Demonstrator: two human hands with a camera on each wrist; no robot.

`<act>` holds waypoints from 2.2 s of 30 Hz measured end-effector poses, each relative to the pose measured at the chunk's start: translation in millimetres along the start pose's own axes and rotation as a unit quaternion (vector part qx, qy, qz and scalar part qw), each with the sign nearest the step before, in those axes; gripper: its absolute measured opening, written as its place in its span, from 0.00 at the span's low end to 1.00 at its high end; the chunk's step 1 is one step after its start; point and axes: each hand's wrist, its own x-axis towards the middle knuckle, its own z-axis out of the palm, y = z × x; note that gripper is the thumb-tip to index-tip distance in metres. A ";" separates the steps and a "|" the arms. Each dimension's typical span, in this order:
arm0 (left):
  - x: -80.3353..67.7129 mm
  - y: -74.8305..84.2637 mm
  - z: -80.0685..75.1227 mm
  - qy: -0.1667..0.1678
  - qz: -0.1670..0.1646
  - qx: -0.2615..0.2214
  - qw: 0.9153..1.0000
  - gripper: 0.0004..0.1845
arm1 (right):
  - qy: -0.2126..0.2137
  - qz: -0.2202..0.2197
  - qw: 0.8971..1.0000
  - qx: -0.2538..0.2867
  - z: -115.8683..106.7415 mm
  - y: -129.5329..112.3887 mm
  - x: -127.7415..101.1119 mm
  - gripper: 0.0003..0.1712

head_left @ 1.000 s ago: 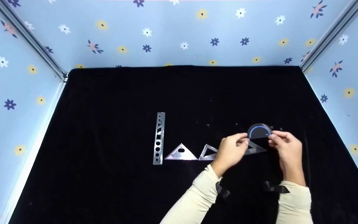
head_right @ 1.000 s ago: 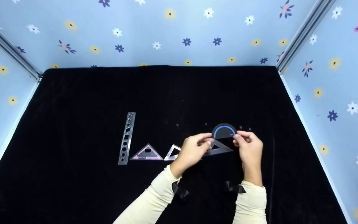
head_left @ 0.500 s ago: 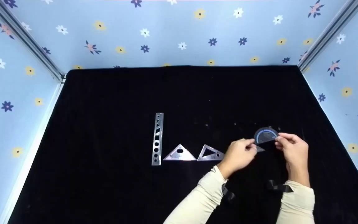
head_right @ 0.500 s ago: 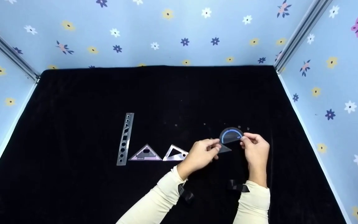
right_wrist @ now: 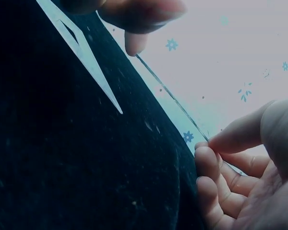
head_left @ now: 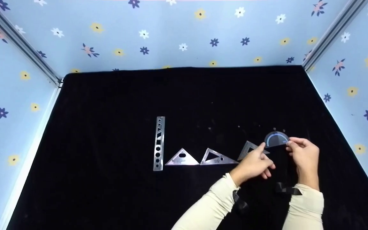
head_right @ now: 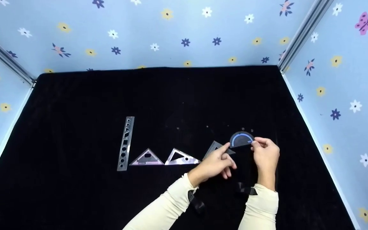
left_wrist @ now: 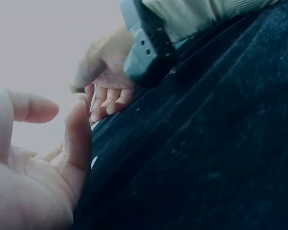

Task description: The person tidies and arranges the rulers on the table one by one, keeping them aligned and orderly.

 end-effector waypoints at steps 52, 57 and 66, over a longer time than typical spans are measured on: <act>3.9 -3.0 29.5 0.043 -0.065 0.321 0.944 0.43 | 0.023 0.044 0.994 -0.093 -10.7 6.2 4.6 0.16; 2.1 -2.7 28.9 0.044 -0.064 0.319 0.945 0.42 | 0.023 0.044 0.994 -0.102 -10.8 5.9 4.3 0.17; 0.0 -3.6 28.8 0.046 -0.051 0.325 0.943 0.39 | 0.024 0.045 0.990 -0.130 -9.9 6.5 4.9 0.18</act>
